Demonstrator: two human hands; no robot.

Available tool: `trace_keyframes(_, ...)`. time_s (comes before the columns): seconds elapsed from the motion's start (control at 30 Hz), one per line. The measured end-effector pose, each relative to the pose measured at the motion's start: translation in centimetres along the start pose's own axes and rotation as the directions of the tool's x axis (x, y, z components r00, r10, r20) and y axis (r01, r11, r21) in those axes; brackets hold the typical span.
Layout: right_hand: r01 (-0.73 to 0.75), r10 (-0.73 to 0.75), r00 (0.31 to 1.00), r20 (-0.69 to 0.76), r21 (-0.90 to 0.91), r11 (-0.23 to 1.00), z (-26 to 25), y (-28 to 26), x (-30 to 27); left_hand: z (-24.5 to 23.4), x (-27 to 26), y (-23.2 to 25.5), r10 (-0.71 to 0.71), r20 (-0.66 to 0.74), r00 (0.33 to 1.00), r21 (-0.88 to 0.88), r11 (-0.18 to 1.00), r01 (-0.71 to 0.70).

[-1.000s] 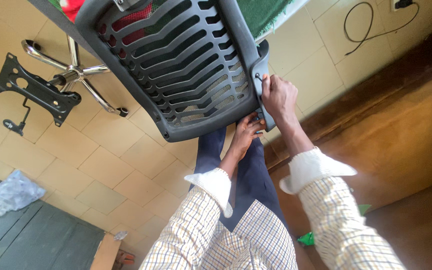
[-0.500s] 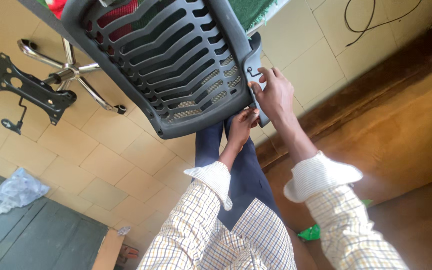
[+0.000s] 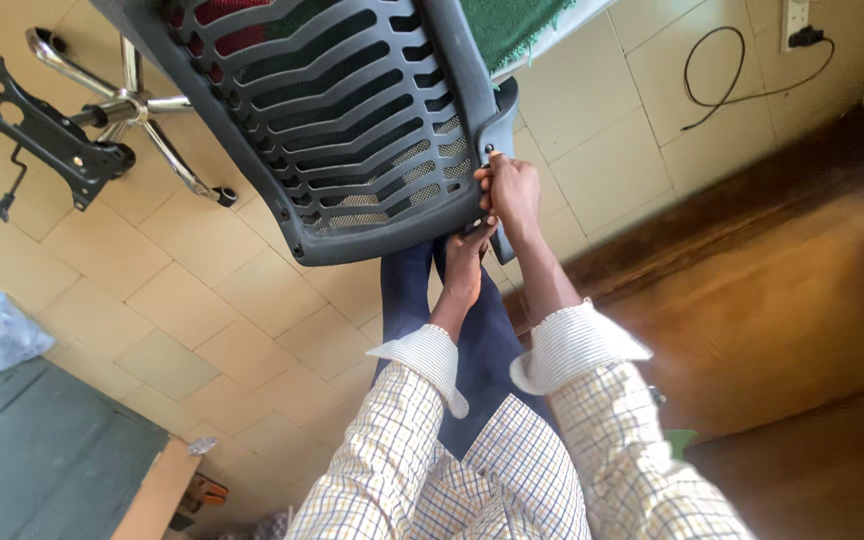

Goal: The person attaches a plastic armrest to the underside of an office chair seat using a screwdriver and screws. They align the armrest, insert screws, and tighten them to secure the part.

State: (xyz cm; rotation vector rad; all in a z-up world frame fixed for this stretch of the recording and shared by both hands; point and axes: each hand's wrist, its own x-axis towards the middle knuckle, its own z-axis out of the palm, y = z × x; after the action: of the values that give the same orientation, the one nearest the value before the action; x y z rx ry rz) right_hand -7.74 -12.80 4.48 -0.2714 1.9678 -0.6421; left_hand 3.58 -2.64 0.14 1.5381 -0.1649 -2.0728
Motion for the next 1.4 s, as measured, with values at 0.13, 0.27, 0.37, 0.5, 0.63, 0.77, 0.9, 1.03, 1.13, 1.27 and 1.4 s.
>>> trace_keyframes(0.13, -0.144, 0.148, 0.989, 0.015, -0.156, 0.977, -0.8, -1.4, -1.3, 0.3, 0.0, -0.8, 0.111, 0.063, 0.992, -0.098, 0.99, -0.105)
trace_keyframes(0.27, 0.648, -0.728, 0.674, 0.124, -0.573, 0.502, -2.4, -2.7, -2.7, 1.3, -0.6, 0.4, 0.06, 0.032, 0.998, -0.144, 0.988, -0.055)
trace_keyframes(0.37, 0.717, -0.711, 0.642, 0.286, -0.553, 0.425, -4.2, -2.7, -2.5, 2.1, -1.7, 1.3, 0.058, -0.008, 0.998, -0.17, 0.984, -0.058)
trace_keyframes(0.5, 0.758, -0.734, 0.578, 0.356, -0.566, 0.323, -4.8, -2.2, -0.3, 2.7, -2.1, 1.9, 0.099, -0.03, 0.995, -0.216, 0.971, -0.103)
trace_keyframes(0.63, 0.483, -0.591, 0.79, 0.162, -0.758, 0.438, -3.2, -1.5, 1.6, 3.0, -2.2, 1.9, 0.092, -0.022, 0.996, -0.242, 0.966, -0.094)
trace_keyframes(0.77, -0.003, 0.002, 0.998, 0.065, 0.025, 1.0, -1.6, -0.8, 0.9, 3.1, -1.9, 1.9, 0.093, -0.025, 0.995, -0.218, 0.971, -0.097)
trace_keyframes(0.9, -0.066, 0.07, 0.991, 0.117, -0.041, 0.997, -3.1, -1.5, -1.3, 2.8, -2.3, 1.6, 0.082, -0.025, 0.996, -0.157, 0.984, -0.085)
trace_keyframes(1.03, 0.699, -0.817, 0.564, 0.12, -0.595, 0.396, -4.5, -3.1, -3.2, 2.7, -1.8, 2.2, 0.057, 0.01, 0.998, -0.156, 0.986, -0.055)
trace_keyframes(1.13, 0.728, -0.777, 0.584, 0.234, -0.574, 0.375, -5.2, -3.2, -3.1, 2.8, -1.9, 2.2, 0.031, 0.023, 0.999, -0.167, 0.986, -0.027)
trace_keyframes(1.27, 0.715, -0.743, 0.614, 0.265, -0.586, 0.382, -5.1, -2.0, -1.3, 2.4, -1.7, 2.5, 0.046, 0.063, 0.997, -0.125, 0.991, -0.038)
trace_keyframes(1.4, 0.621, -0.696, 0.697, 0.174, -0.631, 0.464, -4.0, 0.5, -0.1, 1.8, -1.5, 2.5, 0.022, 0.135, 0.991, -0.116, 0.993, -0.006)
